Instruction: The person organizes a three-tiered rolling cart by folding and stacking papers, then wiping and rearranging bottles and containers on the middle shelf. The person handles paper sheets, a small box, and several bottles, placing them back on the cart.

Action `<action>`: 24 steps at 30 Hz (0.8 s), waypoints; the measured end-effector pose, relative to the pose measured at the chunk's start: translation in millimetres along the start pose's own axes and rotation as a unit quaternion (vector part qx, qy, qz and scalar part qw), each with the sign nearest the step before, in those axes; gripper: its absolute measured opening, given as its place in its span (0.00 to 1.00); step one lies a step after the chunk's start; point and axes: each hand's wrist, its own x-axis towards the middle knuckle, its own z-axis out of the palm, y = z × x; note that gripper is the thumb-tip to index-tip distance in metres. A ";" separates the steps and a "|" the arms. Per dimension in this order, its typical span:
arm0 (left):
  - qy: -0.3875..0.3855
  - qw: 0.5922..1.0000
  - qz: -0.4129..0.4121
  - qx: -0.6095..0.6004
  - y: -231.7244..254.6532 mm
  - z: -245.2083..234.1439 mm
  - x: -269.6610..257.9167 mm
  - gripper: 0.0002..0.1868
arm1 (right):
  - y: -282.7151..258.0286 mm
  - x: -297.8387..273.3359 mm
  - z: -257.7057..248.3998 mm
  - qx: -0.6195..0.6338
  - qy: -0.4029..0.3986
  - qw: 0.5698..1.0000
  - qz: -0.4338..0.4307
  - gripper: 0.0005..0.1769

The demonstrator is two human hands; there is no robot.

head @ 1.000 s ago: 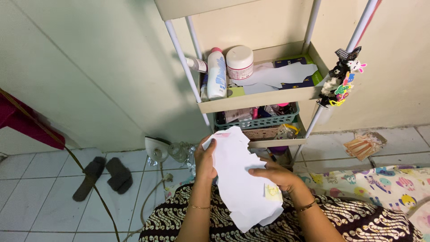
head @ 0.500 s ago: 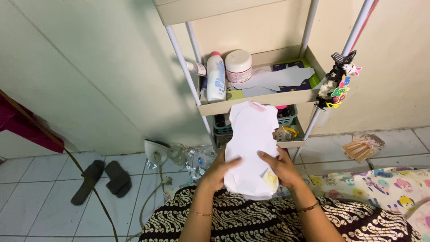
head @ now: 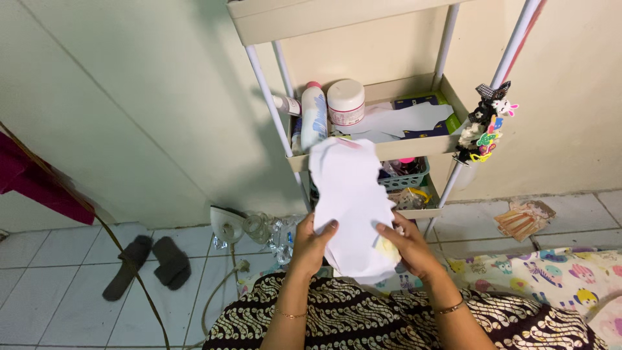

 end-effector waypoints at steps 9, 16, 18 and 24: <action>0.189 0.950 0.216 -0.124 12.9 35.9 -30.5 0.21 | 15.5 -9.0 10.1 -0.019 0.017 0.999 -0.048 0.29; 0.160 0.953 0.207 -0.155 7.1 44.9 -39.8 0.21 | -5.1 -30.9 46.1 -0.096 0.137 0.983 -0.074 0.24; 0.126 0.963 0.200 -0.126 6.1 37.3 -38.6 0.25 | -30.6 -38.3 47.6 -0.136 0.143 0.977 -0.077 0.23; 0.069 0.950 0.179 -0.248 4.7 3.7 -25.7 0.35 | -150.5 -51.6 40.5 0.028 0.131 0.984 -0.115 0.28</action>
